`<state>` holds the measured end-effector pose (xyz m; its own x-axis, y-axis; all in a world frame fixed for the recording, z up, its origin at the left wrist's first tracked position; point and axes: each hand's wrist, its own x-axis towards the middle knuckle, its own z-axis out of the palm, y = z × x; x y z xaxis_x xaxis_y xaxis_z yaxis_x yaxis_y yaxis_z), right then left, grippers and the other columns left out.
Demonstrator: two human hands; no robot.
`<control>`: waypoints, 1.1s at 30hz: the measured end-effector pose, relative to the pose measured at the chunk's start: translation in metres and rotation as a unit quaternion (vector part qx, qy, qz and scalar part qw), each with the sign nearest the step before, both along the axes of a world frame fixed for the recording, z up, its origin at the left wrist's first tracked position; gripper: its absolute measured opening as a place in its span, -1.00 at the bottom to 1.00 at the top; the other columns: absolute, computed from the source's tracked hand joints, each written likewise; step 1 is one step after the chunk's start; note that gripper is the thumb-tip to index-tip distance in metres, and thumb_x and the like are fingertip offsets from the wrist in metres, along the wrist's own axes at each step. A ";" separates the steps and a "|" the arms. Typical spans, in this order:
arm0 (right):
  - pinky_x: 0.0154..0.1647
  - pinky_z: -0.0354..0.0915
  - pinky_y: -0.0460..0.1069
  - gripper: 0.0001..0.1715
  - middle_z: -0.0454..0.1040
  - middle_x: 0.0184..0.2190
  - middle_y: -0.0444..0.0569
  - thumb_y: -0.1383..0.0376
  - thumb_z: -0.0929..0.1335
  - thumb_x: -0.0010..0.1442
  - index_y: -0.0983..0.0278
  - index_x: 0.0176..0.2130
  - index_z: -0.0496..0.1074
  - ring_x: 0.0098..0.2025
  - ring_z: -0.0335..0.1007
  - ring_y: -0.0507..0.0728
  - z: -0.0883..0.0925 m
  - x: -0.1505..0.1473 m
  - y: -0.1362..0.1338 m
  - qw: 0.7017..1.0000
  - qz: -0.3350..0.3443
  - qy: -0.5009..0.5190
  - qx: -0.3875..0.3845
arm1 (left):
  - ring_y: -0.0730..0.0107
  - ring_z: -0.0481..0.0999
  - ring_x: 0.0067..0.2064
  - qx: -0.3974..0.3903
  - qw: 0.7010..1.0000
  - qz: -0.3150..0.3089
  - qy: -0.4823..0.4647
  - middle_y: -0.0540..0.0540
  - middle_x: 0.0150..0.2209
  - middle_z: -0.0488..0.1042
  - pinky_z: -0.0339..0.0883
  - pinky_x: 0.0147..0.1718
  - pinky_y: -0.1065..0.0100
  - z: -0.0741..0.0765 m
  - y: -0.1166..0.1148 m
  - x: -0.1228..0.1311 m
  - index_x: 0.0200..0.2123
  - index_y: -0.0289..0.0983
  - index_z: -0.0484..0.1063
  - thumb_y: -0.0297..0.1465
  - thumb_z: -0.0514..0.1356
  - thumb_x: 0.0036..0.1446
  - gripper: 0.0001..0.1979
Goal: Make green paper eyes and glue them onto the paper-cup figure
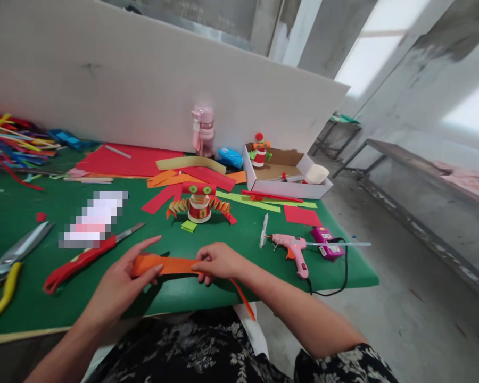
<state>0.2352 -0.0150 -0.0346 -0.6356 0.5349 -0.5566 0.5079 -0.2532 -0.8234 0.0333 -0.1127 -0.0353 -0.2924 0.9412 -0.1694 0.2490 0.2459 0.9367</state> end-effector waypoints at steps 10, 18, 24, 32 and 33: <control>-0.43 0.34 -0.06 -0.62 0.48 -0.51 -0.11 0.03 0.44 0.06 0.27 -0.46 0.36 -0.52 0.43 0.04 0.032 0.056 0.015 0.991 0.040 -0.097 0.077 | 0.38 0.46 -0.56 0.014 0.995 0.014 0.095 0.05 -0.49 0.54 0.36 -0.49 0.36 -0.009 0.002 -0.014 0.18 -0.25 0.31 -0.08 0.12 0.09 -0.37; -0.48 0.29 -0.05 -0.65 0.36 -0.58 -0.14 0.07 0.37 0.11 0.23 -0.53 0.28 -0.54 0.41 0.08 0.035 0.068 0.019 0.978 0.069 -0.144 0.131 | 0.22 0.52 -0.05 0.141 0.923 -0.146 0.326 -0.14 -0.07 0.60 0.40 -0.05 0.18 -0.029 -0.012 -0.053 0.17 -0.22 0.34 -0.31 -0.08 0.30 -0.56; -0.49 0.26 -0.08 -0.74 0.34 -0.59 -0.17 0.17 0.34 0.12 0.24 -0.50 0.30 -0.56 0.39 0.04 0.037 0.061 0.019 0.981 0.072 -0.135 0.122 | 0.12 0.48 -0.04 0.206 0.868 -0.074 0.445 -0.15 -0.07 0.58 0.31 0.03 0.08 -0.030 -0.003 -0.060 -0.02 -0.19 0.49 -0.30 -0.03 0.30 -0.65; -0.43 0.23 -0.08 -0.76 0.35 -0.61 -0.17 0.23 0.30 0.19 0.24 -0.49 0.29 -0.54 0.39 0.06 0.034 0.064 0.010 0.972 0.093 -0.128 0.173 | 0.10 0.39 -0.20 0.095 0.849 -0.132 0.503 -0.18 -0.26 0.49 0.24 -0.27 0.18 -0.026 0.013 -0.011 -0.24 -0.24 0.46 -0.27 -0.03 0.32 -0.71; -0.43 0.22 -0.08 -0.76 0.35 -0.60 -0.17 0.23 0.30 0.20 0.24 -0.49 0.29 -0.53 0.39 0.05 0.033 0.065 0.009 0.972 0.089 -0.129 0.178 | 0.12 0.38 -0.21 0.081 0.849 -0.132 0.504 -0.16 -0.27 0.48 0.21 -0.29 0.20 -0.026 0.014 -0.009 -0.30 -0.23 0.43 -0.28 -0.02 0.31 -0.73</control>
